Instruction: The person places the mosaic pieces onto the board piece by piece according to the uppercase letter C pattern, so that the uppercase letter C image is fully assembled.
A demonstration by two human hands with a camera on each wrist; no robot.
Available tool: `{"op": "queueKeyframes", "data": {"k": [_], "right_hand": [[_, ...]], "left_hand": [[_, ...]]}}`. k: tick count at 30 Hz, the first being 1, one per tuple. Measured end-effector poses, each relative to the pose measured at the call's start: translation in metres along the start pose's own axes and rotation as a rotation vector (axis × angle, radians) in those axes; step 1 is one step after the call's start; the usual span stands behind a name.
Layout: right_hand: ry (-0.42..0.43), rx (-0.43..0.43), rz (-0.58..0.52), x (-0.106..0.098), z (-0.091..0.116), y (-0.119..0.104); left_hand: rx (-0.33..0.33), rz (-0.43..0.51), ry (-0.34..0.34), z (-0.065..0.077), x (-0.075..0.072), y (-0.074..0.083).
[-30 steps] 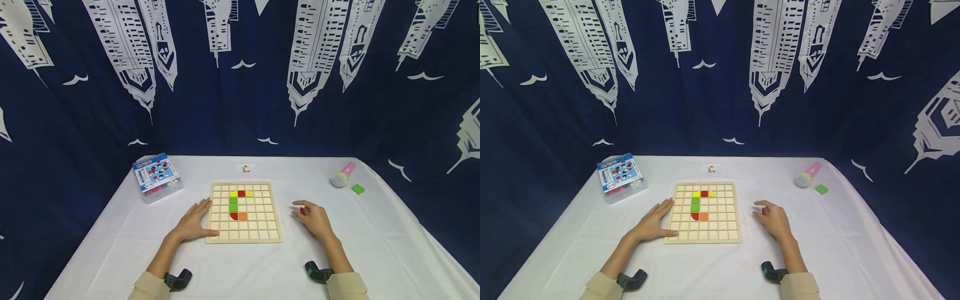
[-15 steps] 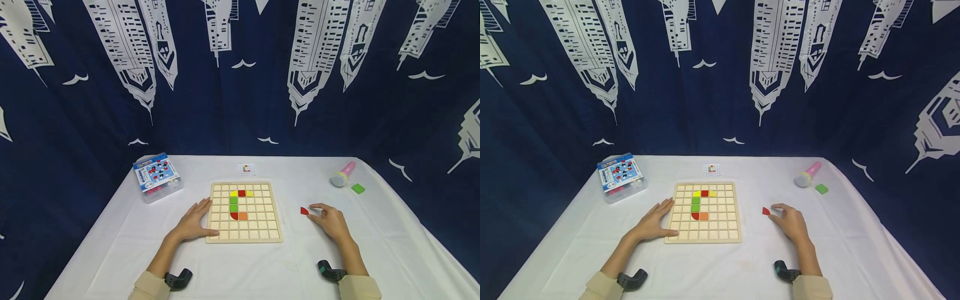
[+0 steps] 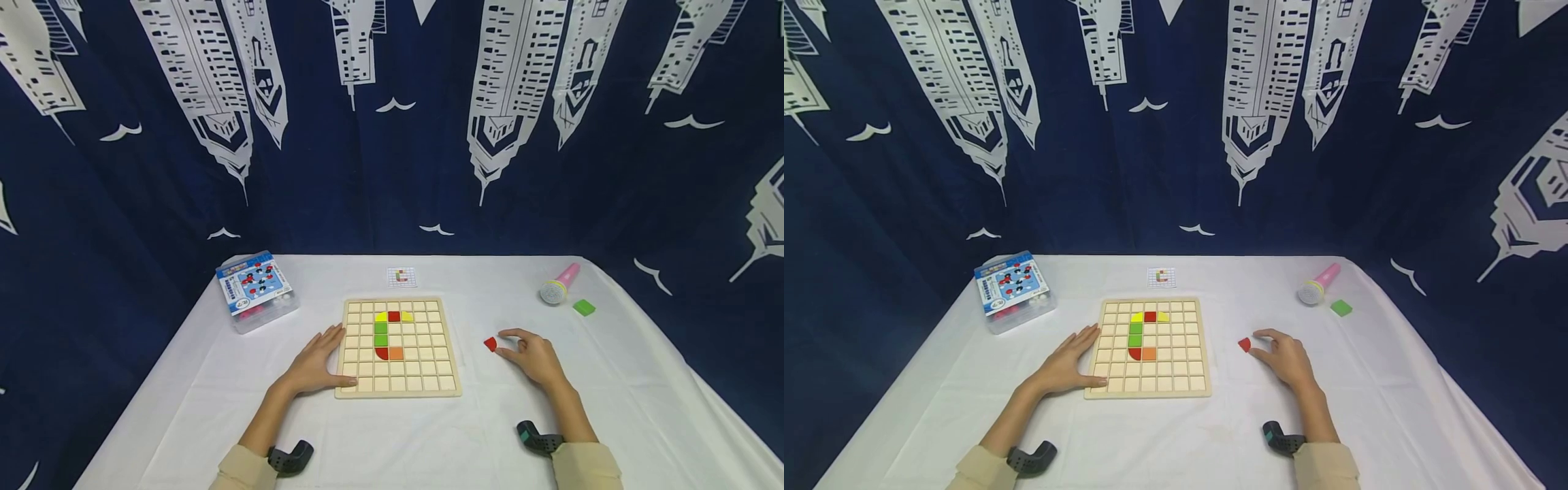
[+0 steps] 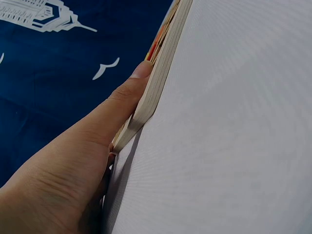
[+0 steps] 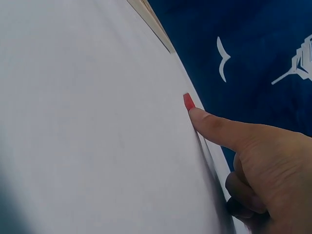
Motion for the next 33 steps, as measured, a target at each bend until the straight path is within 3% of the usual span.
{"op": "queueKeyframes", "data": {"k": [9,16,23,33], "right_hand": [[-0.054,0.001,-0.004,0.011,-0.008,-0.012],[-0.028,-0.033,-0.008,0.014,-0.008,-0.018],[-0.064,-0.163,-0.09,0.032,-0.01,-0.071],[-0.204,-0.234,-0.174,0.075,-0.007,-0.133]], "left_hand": [[0.001,0.002,-0.001,0.001,0.0,0.002],[-0.006,0.004,-0.001,0.001,0.0,0.001],[0.01,0.021,0.005,0.002,-0.003,0.004],[0.01,0.016,0.01,0.001,-0.003,0.004]]}}
Point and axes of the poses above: each hand's wrist, its own z-axis away from the middle knuckle, its own x-axis out of the palm, y = z × x, the point moved 9 cm from there along -z, towards the middle knuckle, and after that the axes turned 3 degrees about y, right-handed, at the moved point
